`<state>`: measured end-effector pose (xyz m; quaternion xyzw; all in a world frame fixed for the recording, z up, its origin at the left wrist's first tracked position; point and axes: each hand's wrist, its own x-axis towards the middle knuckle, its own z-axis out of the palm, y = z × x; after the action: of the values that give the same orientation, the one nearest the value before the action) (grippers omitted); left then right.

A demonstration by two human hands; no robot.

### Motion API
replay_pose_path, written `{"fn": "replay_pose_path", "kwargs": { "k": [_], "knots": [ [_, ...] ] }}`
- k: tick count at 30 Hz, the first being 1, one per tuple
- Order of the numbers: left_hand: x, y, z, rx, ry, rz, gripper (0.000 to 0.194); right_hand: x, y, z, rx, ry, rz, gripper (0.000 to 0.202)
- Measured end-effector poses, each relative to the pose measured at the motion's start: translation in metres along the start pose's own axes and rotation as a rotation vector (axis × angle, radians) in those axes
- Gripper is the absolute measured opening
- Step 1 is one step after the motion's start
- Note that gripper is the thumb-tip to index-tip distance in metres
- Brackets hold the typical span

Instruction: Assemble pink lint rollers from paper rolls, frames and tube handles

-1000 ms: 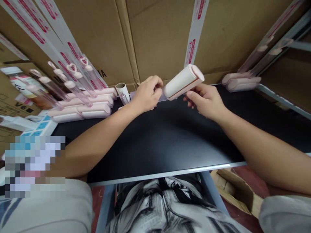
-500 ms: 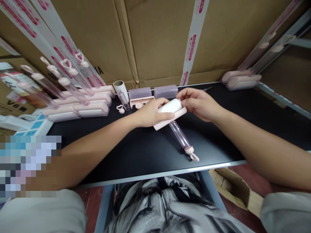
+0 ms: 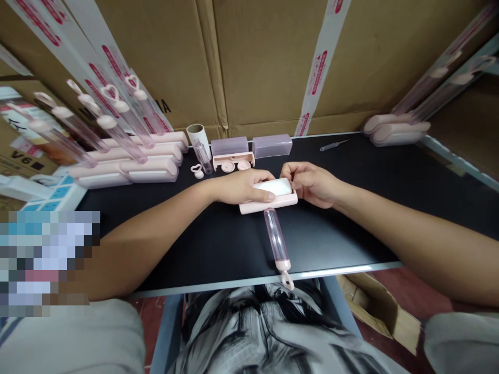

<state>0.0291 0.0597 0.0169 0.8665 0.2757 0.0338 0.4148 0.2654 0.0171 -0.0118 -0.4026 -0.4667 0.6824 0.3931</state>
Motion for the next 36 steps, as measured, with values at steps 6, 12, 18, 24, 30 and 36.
{"fn": "replay_pose_path", "kwargs": {
  "k": [6,12,18,24,30,36],
  "knots": [
    [-0.004,0.001,0.004,0.028,0.009,0.041,0.056,0.001,0.005,0.002,0.005,0.027,-0.014,0.018],
    [-0.006,0.000,0.015,0.066,0.083,0.042,0.050,0.001,0.006,0.003,-0.004,0.053,-0.032,0.021],
    [-0.006,-0.004,0.024,0.071,0.185,0.040,0.059,0.001,0.006,0.003,0.003,0.109,0.001,0.021],
    [-0.008,0.006,0.039,0.165,0.386,-0.113,0.060,0.002,0.009,-0.002,-0.095,0.104,-0.068,0.026],
    [-0.009,0.014,0.048,0.195,0.537,-0.171,0.061,0.004,0.011,-0.006,-0.271,0.088,-0.195,0.027],
    [-0.004,0.002,0.046,0.256,0.704,-0.029,0.056,0.007,0.012,-0.020,-0.575,0.157,-0.292,0.020]
  ]
}}
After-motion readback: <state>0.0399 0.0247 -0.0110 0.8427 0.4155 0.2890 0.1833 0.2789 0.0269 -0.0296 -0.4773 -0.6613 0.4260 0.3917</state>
